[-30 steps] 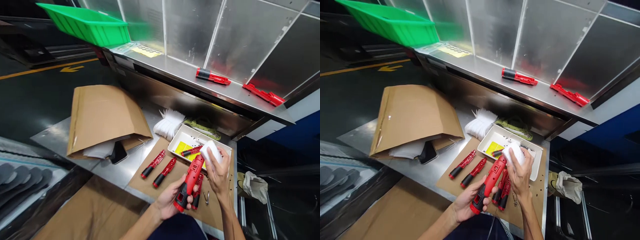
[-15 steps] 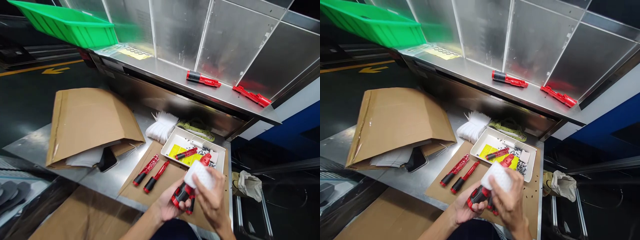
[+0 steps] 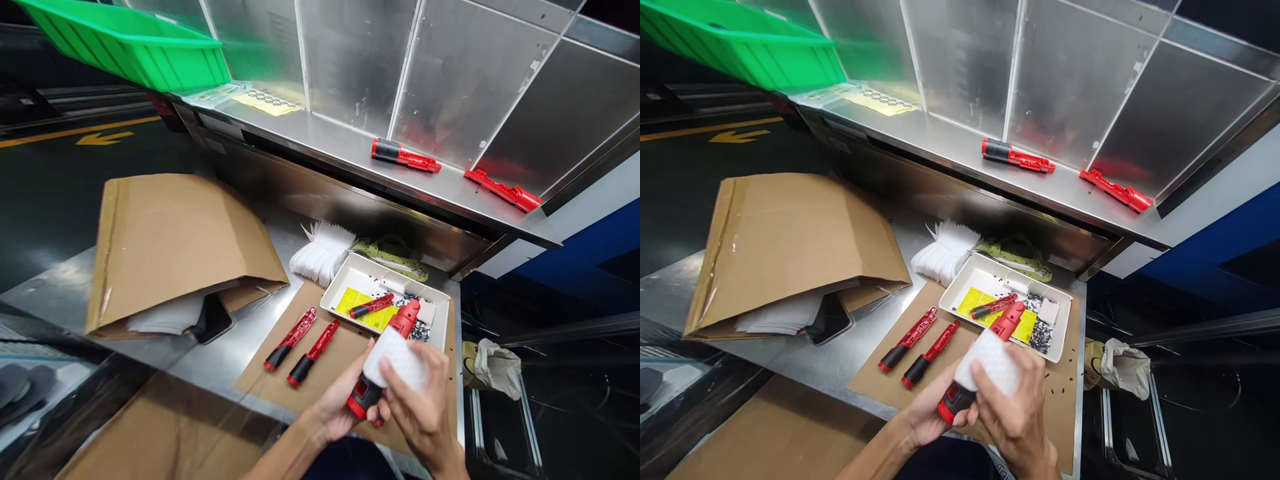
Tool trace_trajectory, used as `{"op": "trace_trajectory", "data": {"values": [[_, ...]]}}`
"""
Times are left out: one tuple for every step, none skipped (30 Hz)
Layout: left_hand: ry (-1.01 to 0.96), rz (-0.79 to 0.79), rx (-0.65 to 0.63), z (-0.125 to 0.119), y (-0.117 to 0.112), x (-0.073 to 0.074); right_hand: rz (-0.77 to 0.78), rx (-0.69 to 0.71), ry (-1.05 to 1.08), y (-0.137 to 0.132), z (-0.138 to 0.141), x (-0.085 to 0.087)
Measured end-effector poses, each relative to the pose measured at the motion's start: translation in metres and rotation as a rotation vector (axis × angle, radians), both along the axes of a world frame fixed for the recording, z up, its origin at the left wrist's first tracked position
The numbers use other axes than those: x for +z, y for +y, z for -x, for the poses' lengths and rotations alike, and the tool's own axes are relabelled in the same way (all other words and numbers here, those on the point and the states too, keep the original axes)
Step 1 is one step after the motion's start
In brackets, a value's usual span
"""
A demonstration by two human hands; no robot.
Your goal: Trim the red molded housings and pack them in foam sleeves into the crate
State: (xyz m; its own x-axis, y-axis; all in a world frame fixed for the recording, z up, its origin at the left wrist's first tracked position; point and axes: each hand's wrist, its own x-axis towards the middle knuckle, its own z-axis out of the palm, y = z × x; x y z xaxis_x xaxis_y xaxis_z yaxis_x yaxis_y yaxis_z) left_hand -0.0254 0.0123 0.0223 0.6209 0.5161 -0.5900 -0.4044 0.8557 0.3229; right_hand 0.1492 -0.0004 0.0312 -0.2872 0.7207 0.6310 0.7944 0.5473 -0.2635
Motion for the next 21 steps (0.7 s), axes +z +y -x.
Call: {"op": "trace_trajectory", "data": {"values": [[0.052, -0.035, -0.005, -0.002, -0.001, 0.000, 0.001, 0.011, -0.003, -0.001, 0.001, 0.000], [0.086, -0.066, -0.016, -0.003, -0.002, 0.000, -0.008, -0.018, 0.010, -0.002, 0.002, -0.001], [0.107, -0.095, -0.026, -0.004, -0.003, 0.000, -0.026, -0.071, 0.036, -0.003, 0.003, -0.001], [0.121, -0.122, -0.034, -0.004, -0.003, 0.001, -0.036, -0.111, 0.059, -0.004, 0.004, -0.001], [0.129, -0.142, -0.038, -0.005, -0.004, 0.001, -0.026, -0.112, 0.070, -0.004, 0.004, -0.001], [0.134, -0.157, -0.041, -0.005, -0.004, 0.001, -0.002, -0.073, 0.067, -0.005, 0.005, -0.001], [0.137, -0.172, -0.046, -0.005, -0.003, 0.001, 0.015, -0.021, 0.057, -0.005, 0.005, 0.000], [0.138, -0.191, -0.056, -0.005, -0.003, 0.001, 0.023, 0.014, 0.045, -0.005, 0.005, 0.000], [0.143, -0.217, -0.064, -0.006, -0.002, 0.001, 0.022, 0.010, 0.047, -0.004, 0.005, 0.000], [0.151, -0.249, -0.067, -0.006, -0.002, 0.001, 0.009, -0.037, 0.066, -0.004, 0.006, 0.001], [0.163, -0.278, -0.062, -0.007, -0.002, 0.001, -0.008, -0.104, 0.093, -0.003, 0.007, 0.001], [0.184, -0.296, -0.051, -0.009, -0.002, 0.000, -0.018, -0.156, 0.115, -0.003, 0.008, 0.001], [0.211, -0.297, -0.031, -0.010, -0.002, 0.000, -0.012, -0.170, 0.126, -0.003, 0.010, 0.001], [0.239, -0.284, -0.005, -0.011, -0.002, -0.001, 0.008, -0.142, 0.125, -0.004, 0.013, 0.001], [0.267, -0.269, 0.014, -0.012, -0.002, -0.002, 0.027, -0.094, 0.117, -0.006, 0.016, 0.001], [0.285, -0.267, 0.019, -0.012, -0.002, -0.003, 0.045, -0.061, 0.113, -0.007, 0.019, 0.000], [0.294, -0.286, 0.019, -0.013, -0.001, -0.005, 0.057, -0.061, 0.122, -0.007, 0.022, 0.000], [0.292, -0.327, 0.017, -0.013, -0.001, -0.007, 0.059, -0.098, 0.147, -0.008, 0.024, -0.001], [0.285, -0.378, 0.010, -0.012, -0.001, -0.009, 0.051, -0.160, 0.183, -0.008, 0.027, -0.002], [0.284, -0.426, 0.011, -0.011, -0.002, -0.012, 0.044, -0.219, 0.214, -0.008, 0.029, -0.003], [0.286, -0.449, 0.032, -0.010, -0.002, -0.013, 0.042, -0.255, 0.237, -0.007, 0.031, -0.005]]}}
